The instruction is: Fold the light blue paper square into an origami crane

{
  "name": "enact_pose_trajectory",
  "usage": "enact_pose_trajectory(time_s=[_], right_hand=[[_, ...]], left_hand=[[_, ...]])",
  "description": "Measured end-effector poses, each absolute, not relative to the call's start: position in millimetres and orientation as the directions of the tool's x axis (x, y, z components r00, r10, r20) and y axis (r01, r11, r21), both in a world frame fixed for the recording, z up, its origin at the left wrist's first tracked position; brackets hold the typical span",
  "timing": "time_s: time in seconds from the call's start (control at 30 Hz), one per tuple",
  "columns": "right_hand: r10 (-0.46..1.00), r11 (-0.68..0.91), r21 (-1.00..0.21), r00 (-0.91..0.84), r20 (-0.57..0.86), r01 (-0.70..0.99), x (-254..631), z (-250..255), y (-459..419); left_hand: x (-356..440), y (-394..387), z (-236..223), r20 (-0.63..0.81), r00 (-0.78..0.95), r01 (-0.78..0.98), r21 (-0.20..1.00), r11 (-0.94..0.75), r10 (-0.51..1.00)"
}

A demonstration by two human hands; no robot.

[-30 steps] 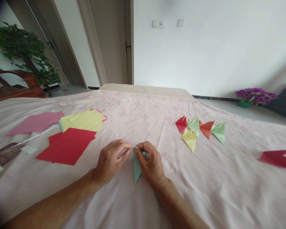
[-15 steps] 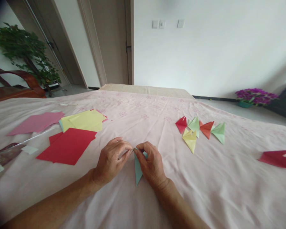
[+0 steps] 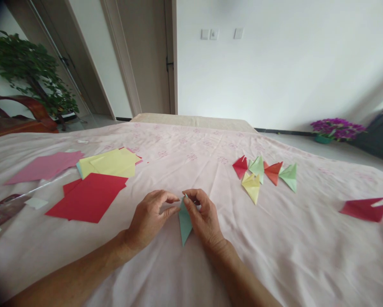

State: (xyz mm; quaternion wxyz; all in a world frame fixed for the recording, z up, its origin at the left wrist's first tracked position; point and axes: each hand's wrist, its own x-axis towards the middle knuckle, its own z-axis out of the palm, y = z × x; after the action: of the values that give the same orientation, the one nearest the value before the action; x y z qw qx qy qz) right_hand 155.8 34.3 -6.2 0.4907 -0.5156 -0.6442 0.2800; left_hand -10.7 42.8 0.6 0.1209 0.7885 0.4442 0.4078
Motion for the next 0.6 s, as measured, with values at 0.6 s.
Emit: enact_pose_trajectory(time_s=[0.6], right_hand=[[0.95,0.268,-0.898,0.057,0.306,0.348,161.6,-5.4,30.1]], left_hand=[[-6.7,41.8,0.2,0.505,0.243,0.594,0.598,-0.538,0.829]])
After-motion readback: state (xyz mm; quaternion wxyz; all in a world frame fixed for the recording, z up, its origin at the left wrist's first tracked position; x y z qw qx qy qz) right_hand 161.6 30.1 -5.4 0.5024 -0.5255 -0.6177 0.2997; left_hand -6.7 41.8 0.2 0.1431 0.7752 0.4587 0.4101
